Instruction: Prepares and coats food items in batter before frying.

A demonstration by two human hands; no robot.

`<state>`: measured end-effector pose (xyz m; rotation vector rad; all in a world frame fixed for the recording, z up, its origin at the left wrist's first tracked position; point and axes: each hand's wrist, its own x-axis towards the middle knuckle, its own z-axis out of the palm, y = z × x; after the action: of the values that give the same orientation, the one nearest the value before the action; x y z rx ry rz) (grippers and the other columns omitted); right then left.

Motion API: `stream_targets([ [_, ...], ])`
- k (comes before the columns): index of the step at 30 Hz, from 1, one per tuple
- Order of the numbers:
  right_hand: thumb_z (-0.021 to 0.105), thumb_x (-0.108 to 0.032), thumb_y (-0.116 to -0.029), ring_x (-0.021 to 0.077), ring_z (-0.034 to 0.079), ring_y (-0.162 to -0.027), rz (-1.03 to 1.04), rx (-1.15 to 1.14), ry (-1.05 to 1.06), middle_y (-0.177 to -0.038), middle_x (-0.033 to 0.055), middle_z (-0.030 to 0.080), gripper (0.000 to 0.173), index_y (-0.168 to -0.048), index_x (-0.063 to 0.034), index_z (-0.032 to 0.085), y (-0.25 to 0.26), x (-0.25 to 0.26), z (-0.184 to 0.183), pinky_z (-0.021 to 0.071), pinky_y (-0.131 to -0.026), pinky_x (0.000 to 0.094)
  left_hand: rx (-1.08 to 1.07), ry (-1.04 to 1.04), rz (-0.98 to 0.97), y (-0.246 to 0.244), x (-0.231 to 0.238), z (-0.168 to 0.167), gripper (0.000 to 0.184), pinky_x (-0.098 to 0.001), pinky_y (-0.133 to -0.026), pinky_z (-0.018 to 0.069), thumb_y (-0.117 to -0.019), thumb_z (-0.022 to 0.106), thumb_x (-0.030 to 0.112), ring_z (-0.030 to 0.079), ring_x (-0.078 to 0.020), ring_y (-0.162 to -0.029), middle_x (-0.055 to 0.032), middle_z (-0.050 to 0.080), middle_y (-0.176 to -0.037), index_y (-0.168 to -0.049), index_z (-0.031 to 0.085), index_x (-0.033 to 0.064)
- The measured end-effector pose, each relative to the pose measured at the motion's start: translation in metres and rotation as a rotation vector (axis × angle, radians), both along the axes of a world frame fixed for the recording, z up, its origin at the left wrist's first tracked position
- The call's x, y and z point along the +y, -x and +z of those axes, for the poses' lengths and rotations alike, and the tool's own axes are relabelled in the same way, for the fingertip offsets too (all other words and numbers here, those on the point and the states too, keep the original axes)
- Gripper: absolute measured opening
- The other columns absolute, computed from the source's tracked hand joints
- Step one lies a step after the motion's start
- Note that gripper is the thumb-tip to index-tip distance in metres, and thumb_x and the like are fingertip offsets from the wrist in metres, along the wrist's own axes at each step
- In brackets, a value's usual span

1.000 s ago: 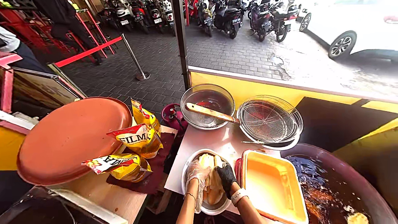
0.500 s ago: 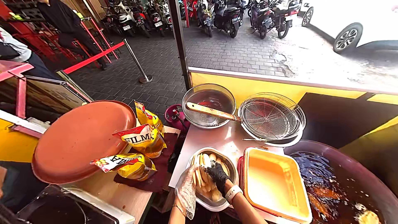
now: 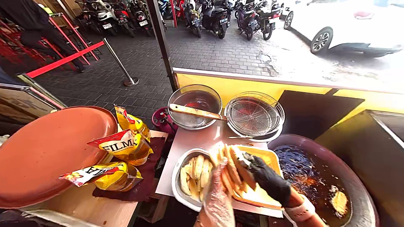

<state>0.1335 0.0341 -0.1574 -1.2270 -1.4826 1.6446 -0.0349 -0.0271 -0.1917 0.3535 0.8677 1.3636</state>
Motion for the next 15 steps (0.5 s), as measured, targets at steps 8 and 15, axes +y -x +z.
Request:
stream_targets([
  [8,0.076,-0.025,-0.0885,0.0221,0.066,-0.098,0.235,-0.541,0.084,-0.108,0.0136,0.068,0.039,-0.119,-0.0019,0.066,-0.088,0.044,-0.023,0.0534,-0.091,0.0441,0.309,0.074,-0.105,-0.126,-0.006,-0.027,0.057,-0.0418,-0.120,0.0359,-0.1128,0.028,0.034,0.043,-0.0269,-0.144,-0.0231,0.041,-0.157,-0.158,0.030,-0.0001],
  [15,0.075,-0.022,-0.0876,0.0254,0.069,-0.097,0.077,-0.398,0.127,-0.116,0.0154,0.067,0.058,-0.138,-0.0057,0.053,-0.085,0.030,-0.040,0.0586,-0.087,0.0442,0.045,0.258,-0.036,-0.107,-0.019,0.012,0.056,-0.0504,-0.114,0.0413,-0.1096,0.045,0.036,0.047,-0.0342,-0.140,-0.0235,0.045,-0.153,-0.151,0.040,-0.0006],
])
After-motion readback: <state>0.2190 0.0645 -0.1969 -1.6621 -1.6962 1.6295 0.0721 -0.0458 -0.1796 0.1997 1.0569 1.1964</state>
